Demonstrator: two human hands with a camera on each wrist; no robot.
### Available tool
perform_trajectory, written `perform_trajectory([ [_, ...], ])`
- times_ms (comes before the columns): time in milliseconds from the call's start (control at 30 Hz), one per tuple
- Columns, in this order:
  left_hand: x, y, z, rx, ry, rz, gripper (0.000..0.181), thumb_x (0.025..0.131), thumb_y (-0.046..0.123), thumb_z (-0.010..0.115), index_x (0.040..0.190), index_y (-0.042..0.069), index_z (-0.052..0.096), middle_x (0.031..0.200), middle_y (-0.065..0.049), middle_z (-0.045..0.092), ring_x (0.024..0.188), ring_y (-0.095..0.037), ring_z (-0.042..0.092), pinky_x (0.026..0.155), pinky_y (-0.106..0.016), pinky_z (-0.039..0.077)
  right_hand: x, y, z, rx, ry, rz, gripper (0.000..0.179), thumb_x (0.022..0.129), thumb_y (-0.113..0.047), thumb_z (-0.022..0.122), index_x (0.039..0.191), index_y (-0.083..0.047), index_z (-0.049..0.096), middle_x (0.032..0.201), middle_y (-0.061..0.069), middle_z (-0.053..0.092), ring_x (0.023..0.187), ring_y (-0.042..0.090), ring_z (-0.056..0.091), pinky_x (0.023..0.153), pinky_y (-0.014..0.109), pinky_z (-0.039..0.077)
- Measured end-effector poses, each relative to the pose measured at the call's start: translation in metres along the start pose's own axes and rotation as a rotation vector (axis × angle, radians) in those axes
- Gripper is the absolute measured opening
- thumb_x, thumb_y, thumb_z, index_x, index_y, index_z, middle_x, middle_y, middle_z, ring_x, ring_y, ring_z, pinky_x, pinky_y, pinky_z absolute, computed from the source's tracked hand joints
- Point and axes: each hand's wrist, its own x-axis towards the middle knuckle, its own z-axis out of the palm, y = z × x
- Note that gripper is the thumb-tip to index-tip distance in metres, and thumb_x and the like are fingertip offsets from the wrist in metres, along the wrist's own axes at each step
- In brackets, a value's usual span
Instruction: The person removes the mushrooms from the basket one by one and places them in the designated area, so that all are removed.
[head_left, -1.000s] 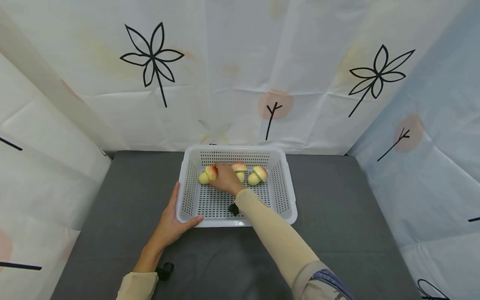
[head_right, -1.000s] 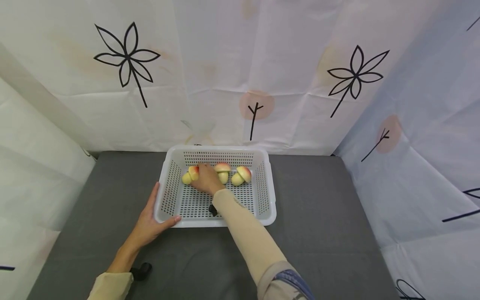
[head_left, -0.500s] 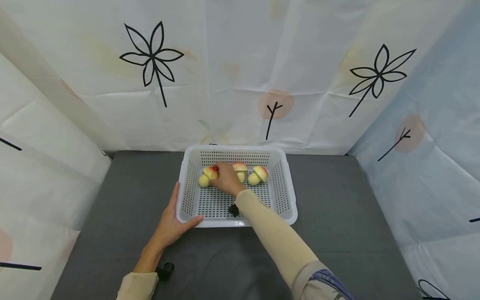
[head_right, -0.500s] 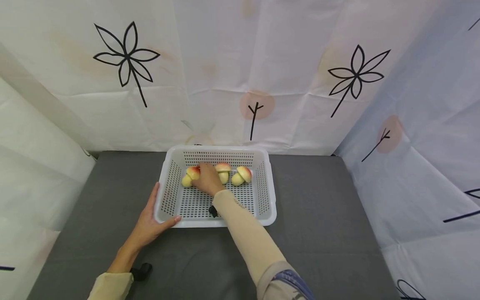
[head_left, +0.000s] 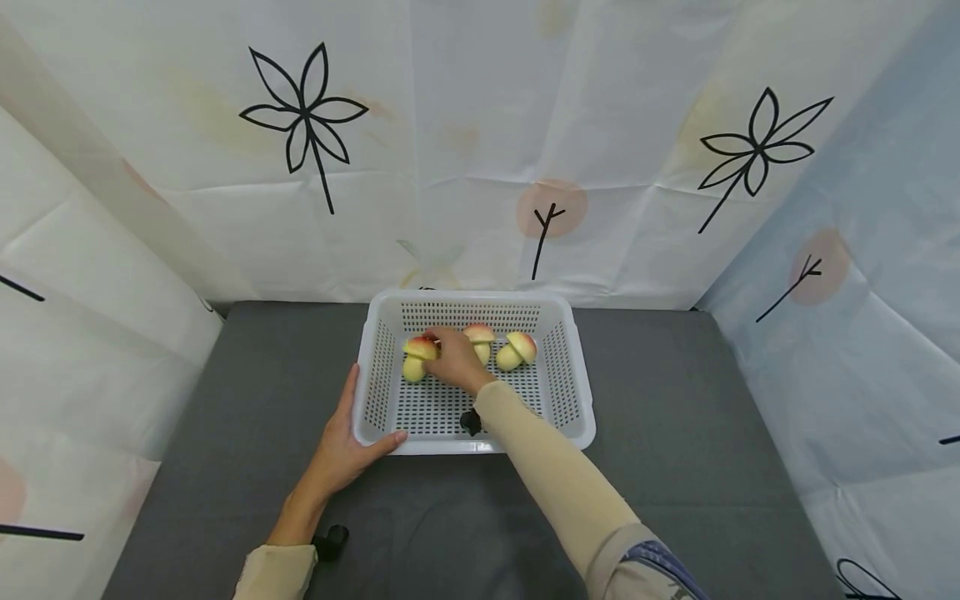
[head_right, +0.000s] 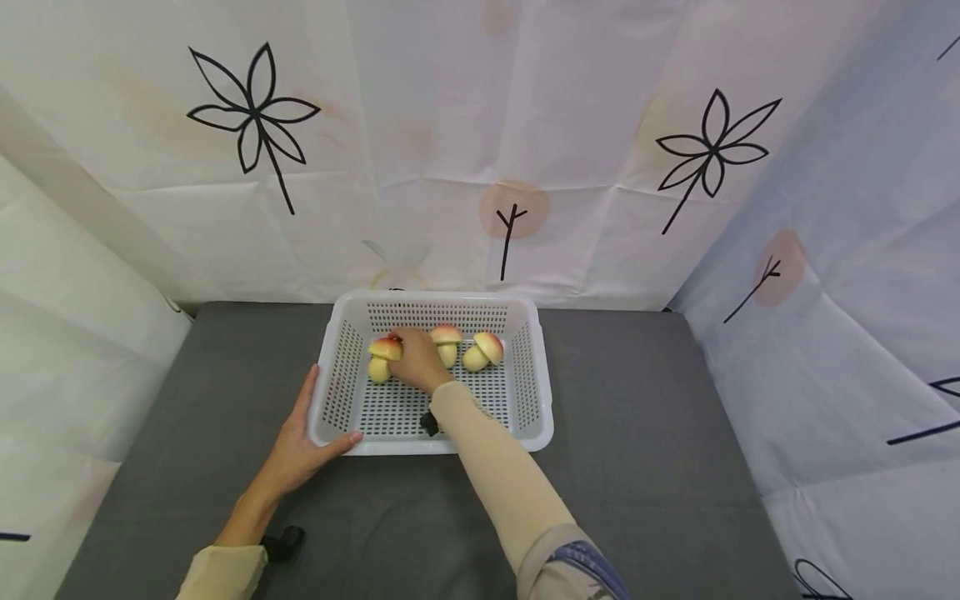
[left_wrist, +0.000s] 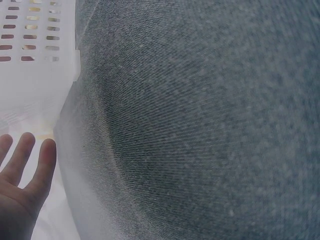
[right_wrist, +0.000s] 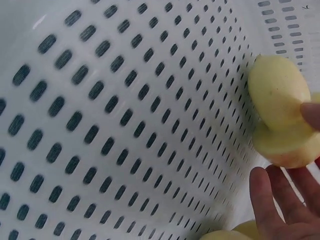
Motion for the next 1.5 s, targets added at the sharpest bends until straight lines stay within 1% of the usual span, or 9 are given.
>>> perform_trajectory([
  [100, 0.000, -0.001, 0.000, 0.011, 0.001, 0.002, 0.120, 0.081, 0.014, 0.086, 0.164, 0.013, -0.001, 0.161, -0.025, 0.028, 0.126, -0.046, 0.053, 0.096, -0.057, 0.046, -0.001, 0.002, 0.000, -0.001, -0.037, -0.027, 0.064, 0.089, -0.013, 0.079, 0.146, -0.006, 0.052, 0.140, 0.009, 0.058, 0.123, 0.023, 0.057, 0.103, 0.037, 0.045],
  [233, 0.001, -0.003, -0.001, 0.028, -0.001, 0.004, 0.119, 0.082, 0.013, 0.086, 0.164, 0.011, -0.001, 0.160, -0.025, 0.030, 0.125, -0.044, 0.055, 0.094, -0.041, 0.048, -0.001, 0.005, 0.001, -0.011, -0.088, -0.058, 0.084, 0.080, -0.020, 0.089, 0.151, -0.005, 0.046, 0.145, 0.009, 0.054, 0.131, 0.023, 0.052, 0.109, 0.037, 0.040],
  [333, 0.001, -0.003, -0.001, 0.028, -0.003, 0.006, 0.119, 0.082, 0.013, 0.086, 0.164, 0.011, -0.001, 0.159, -0.025, 0.032, 0.124, -0.045, 0.056, 0.092, -0.028, 0.047, 0.000, 0.005, 0.003, -0.053, -0.115, -0.059, 0.095, 0.076, -0.025, 0.092, 0.154, -0.006, 0.041, 0.150, 0.008, 0.050, 0.137, 0.024, 0.047, 0.112, 0.037, 0.036],
  [433, 0.000, -0.003, -0.001, 0.024, -0.005, 0.009, 0.119, 0.082, 0.013, 0.086, 0.164, 0.011, -0.001, 0.159, -0.026, 0.032, 0.124, -0.045, 0.056, 0.091, -0.024, 0.046, 0.001, 0.004, 0.005, -0.107, -0.122, -0.046, 0.099, 0.076, -0.030, 0.092, 0.156, -0.009, 0.037, 0.154, 0.007, 0.045, 0.140, 0.024, 0.043, 0.113, 0.038, 0.034],
  [600, 0.000, -0.002, -0.001, 0.030, -0.005, 0.005, 0.118, 0.083, 0.014, 0.085, 0.164, 0.011, -0.001, 0.160, -0.025, 0.030, 0.125, -0.044, 0.055, 0.092, -0.029, 0.048, 0.002, 0.001, 0.008, -0.136, -0.116, -0.030, 0.098, 0.079, -0.034, 0.089, 0.158, -0.012, 0.035, 0.154, 0.008, 0.044, 0.137, 0.025, 0.046, 0.111, 0.040, 0.037],
  [867, -0.001, -0.001, 0.000, 0.023, 0.003, 0.006, 0.118, 0.083, 0.011, 0.084, 0.163, 0.010, -0.001, 0.162, -0.025, 0.023, 0.129, -0.048, 0.051, 0.096, -0.058, 0.045, 0.005, 0.000, 0.013, -0.198, -0.079, -0.009, 0.095, 0.082, -0.040, 0.086, 0.158, -0.014, 0.034, 0.149, 0.009, 0.049, 0.130, 0.025, 0.052, 0.107, 0.042, 0.041],
  [1067, 0.000, -0.001, 0.001, 0.026, 0.002, 0.004, 0.117, 0.083, 0.012, 0.084, 0.164, 0.011, -0.001, 0.163, -0.024, 0.024, 0.128, -0.046, 0.052, 0.095, -0.056, 0.046, 0.005, -0.001, 0.015, -0.197, -0.064, -0.005, 0.092, 0.084, -0.040, 0.084, 0.157, -0.013, 0.036, 0.145, 0.009, 0.051, 0.126, 0.025, 0.054, 0.104, 0.041, 0.044],
  [1333, 0.001, -0.003, 0.003, -0.018, 0.005, 0.007, 0.119, 0.082, 0.011, 0.085, 0.164, 0.016, -0.002, 0.164, -0.022, 0.021, 0.132, -0.048, 0.048, 0.097, -0.060, 0.044, 0.000, -0.002, 0.005, -0.104, -0.060, -0.015, 0.093, 0.084, -0.032, 0.085, 0.157, -0.007, 0.033, 0.150, 0.010, 0.048, 0.131, 0.024, 0.050, 0.107, 0.039, 0.041],
  [1500, 0.004, -0.024, 0.006, -0.019, 0.013, -0.001, 0.122, 0.082, 0.013, 0.086, 0.164, 0.027, -0.003, 0.166, -0.016, 0.019, 0.134, -0.046, 0.046, 0.098, -0.061, 0.042, -0.004, -0.007, -0.006, -0.050, -0.046, -0.059, 0.094, 0.081, -0.029, 0.088, 0.155, -0.005, 0.035, 0.148, 0.009, 0.051, 0.129, 0.023, 0.052, 0.107, 0.038, 0.041],
])
